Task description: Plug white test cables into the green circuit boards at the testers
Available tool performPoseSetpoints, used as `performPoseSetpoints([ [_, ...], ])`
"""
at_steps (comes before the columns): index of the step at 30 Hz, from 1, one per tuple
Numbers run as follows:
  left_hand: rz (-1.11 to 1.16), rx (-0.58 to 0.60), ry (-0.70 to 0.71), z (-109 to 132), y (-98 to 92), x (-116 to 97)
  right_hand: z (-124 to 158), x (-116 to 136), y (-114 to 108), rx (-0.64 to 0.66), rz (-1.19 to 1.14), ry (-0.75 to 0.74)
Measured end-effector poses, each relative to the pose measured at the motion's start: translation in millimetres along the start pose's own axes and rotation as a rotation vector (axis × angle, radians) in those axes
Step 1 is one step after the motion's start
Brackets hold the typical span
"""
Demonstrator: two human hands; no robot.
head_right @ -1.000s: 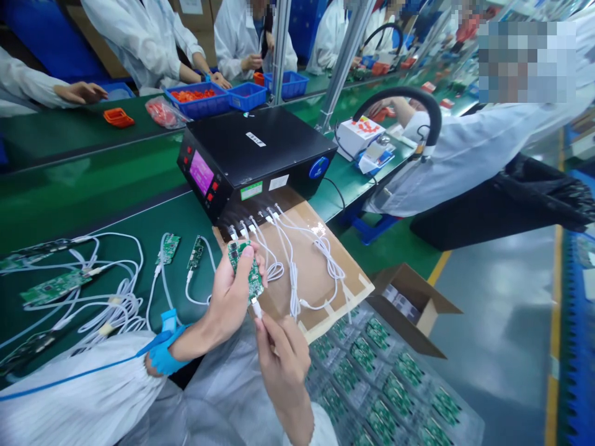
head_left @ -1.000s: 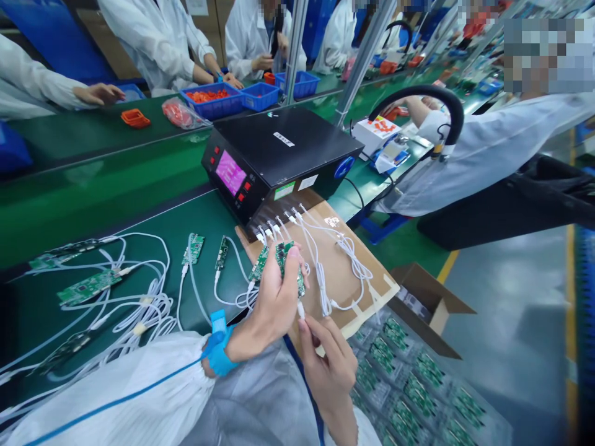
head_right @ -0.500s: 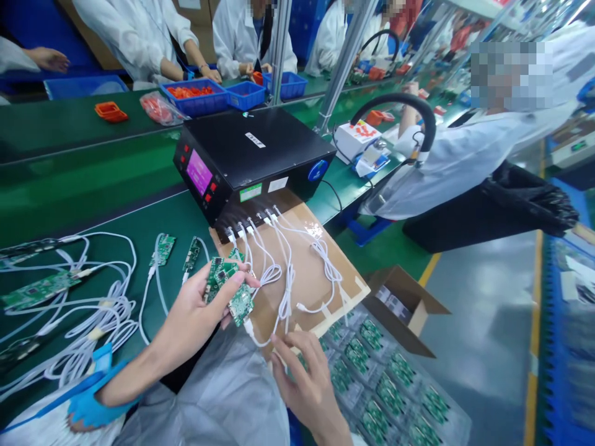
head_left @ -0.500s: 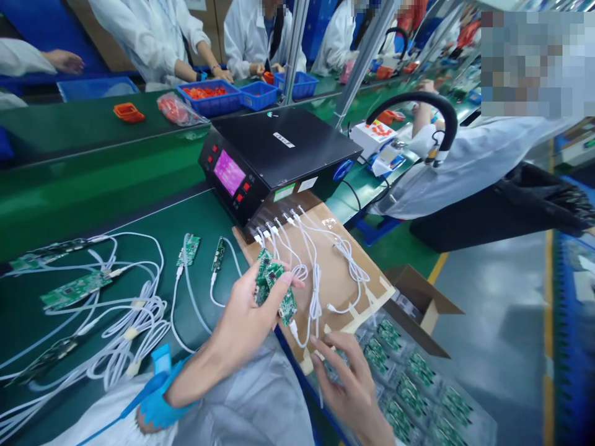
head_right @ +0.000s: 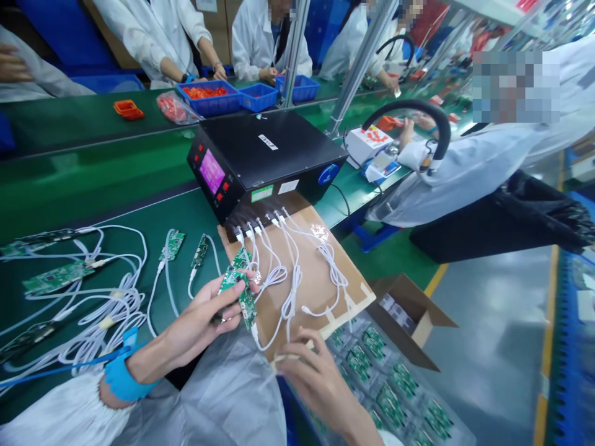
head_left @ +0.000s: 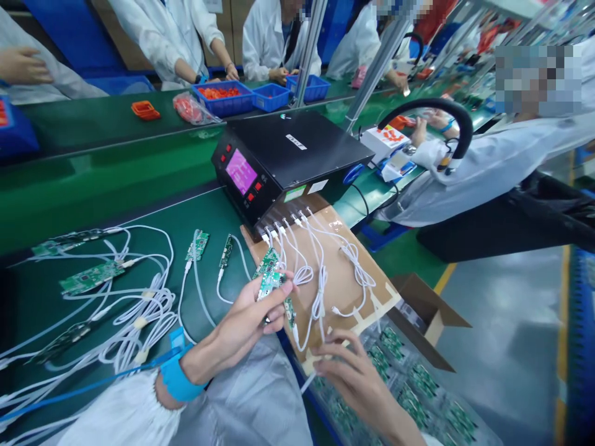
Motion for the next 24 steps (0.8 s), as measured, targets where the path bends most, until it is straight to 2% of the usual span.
performPoseSetpoints([
  [4,0.177,0.053,-0.044,2.8,-0.7,5.9,-24.1,-23.5,-18.8,-0.494,-0.07,0.198],
  [6,0.209,0.055,-0.071,3.2,-1.9,11.3,-41.1,-27.0,-17.3,-0.619,-0.113,0.251],
  [10,0.235,0.042,-0.116,2.8,-4.9,21.4,-78.7,-19.8,-7.4,-0.61,-0.199,0.249],
  [13,0.265,0.009,-0.131,2.4,-8.3,25.7,-92.7,-11.7,-5.8,-0.579,-0.233,0.216],
  [24,0.264,0.011,-0.157,0.5,-7.6,30.1,-91.5,-6.1,-5.5,-0.563,-0.268,0.239],
])
Point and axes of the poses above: each hand's wrist, its own z-axis away from the middle knuckle, its own y-axis out of the palm, x = y × z, the point moved 6 cm from there along -z, towards the middle knuckle, and after that the axes turned 4 degrees about -y, right-handed, at the moved point
